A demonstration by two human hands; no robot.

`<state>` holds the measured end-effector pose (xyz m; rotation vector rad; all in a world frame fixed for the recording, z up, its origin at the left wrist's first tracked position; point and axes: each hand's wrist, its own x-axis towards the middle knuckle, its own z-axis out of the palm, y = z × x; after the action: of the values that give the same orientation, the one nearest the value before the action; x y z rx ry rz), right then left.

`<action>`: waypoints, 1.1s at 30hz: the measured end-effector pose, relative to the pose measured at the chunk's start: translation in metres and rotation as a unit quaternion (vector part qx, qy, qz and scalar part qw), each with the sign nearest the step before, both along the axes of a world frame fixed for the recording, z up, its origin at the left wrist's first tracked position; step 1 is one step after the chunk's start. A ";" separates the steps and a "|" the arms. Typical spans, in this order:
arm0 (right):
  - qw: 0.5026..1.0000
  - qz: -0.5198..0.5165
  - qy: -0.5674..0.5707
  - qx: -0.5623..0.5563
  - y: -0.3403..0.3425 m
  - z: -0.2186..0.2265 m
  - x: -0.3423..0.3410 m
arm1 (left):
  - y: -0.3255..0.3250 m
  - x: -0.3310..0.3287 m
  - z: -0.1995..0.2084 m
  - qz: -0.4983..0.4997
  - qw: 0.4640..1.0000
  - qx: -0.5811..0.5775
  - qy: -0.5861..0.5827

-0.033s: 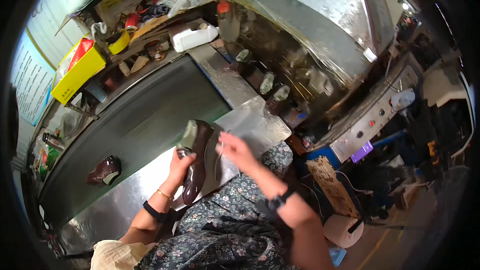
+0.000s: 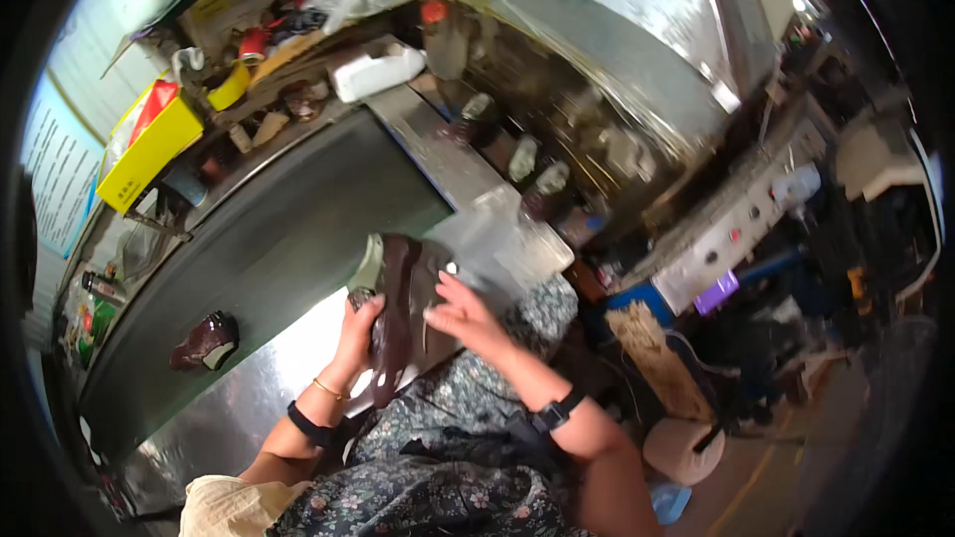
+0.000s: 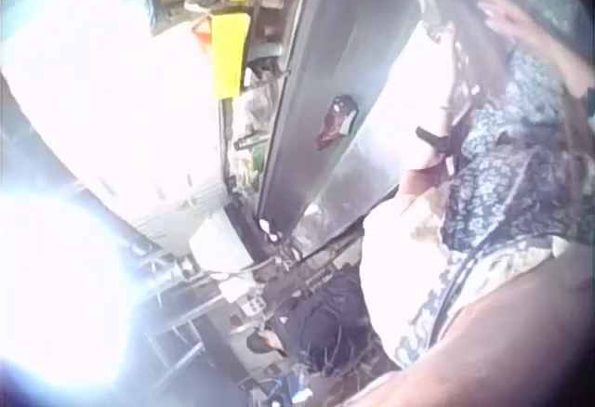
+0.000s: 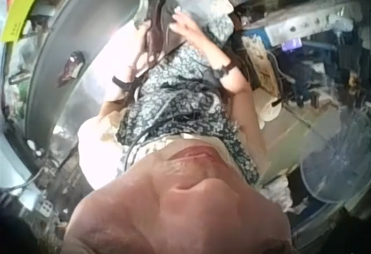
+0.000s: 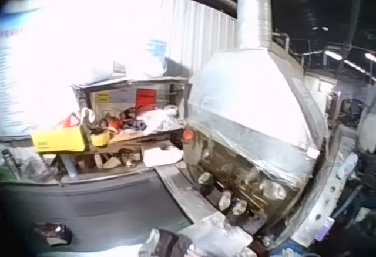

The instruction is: Processing shoe components by picking them from a conveyor and using a specialized machine.

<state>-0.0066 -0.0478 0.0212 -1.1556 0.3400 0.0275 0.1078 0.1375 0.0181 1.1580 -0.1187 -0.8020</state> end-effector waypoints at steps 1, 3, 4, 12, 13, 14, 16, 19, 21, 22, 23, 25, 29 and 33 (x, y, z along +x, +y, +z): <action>0.998 -0.059 -0.029 0.010 0.010 0.002 -0.030 | -0.030 -0.026 0.035 -0.006 0.997 -0.054 0.058; 0.969 -0.085 0.089 0.212 0.015 0.037 -0.065 | -0.056 -0.062 0.037 -0.036 0.998 0.001 -0.043; 0.966 -0.143 0.049 0.210 0.003 0.050 -0.083 | -0.068 -0.074 0.048 -0.107 0.992 -0.044 -0.058; 0.799 -0.480 -0.049 -0.359 -0.132 0.160 -0.302 | -0.038 -0.127 0.046 -0.351 0.876 0.000 -0.332; 0.727 -0.483 0.016 -0.487 -0.167 0.156 -0.349 | -0.027 -0.128 0.027 -0.352 0.892 0.023 -0.284; 0.617 -0.457 0.079 -0.636 -0.183 0.170 -0.375 | -0.015 -0.126 0.011 -0.347 0.906 0.053 -0.236; 0.500 -0.498 0.183 -0.684 -0.231 0.173 -0.436 | 0.004 -0.123 -0.006 -0.334 0.919 0.075 -0.195; 0.432 -0.545 0.312 -0.647 -0.262 0.191 -0.461 | 0.018 -0.116 -0.013 -0.299 0.939 0.101 -0.137; 0.444 -0.550 0.327 -0.627 -0.280 0.194 -0.470 | 0.017 -0.119 -0.010 -0.283 0.946 0.097 -0.127; 0.456 -0.554 0.346 -0.605 -0.289 0.195 -0.475 | 0.014 -0.121 -0.008 -0.275 0.947 0.100 -0.131; 0.455 -0.556 0.345 -0.604 -0.297 0.195 -0.481 | 0.010 -0.122 -0.006 -0.268 0.948 0.102 -0.134; 0.448 -0.510 0.373 -0.633 -0.313 0.196 -0.495 | -0.001 -0.131 -0.001 -0.278 0.944 0.104 -0.147; 0.640 -0.460 0.314 -0.529 -0.320 0.226 -0.503 | -0.005 -0.143 0.002 -0.325 0.927 0.109 -0.154; 0.624 -0.481 0.290 -0.543 -0.313 0.220 -0.502 | -0.013 -0.155 -0.003 -0.365 0.905 0.123 -0.180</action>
<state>-0.5082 -0.3607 0.2408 -1.9960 1.7180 -0.8972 -0.0470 0.1243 0.0150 1.5174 -0.8184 -1.2748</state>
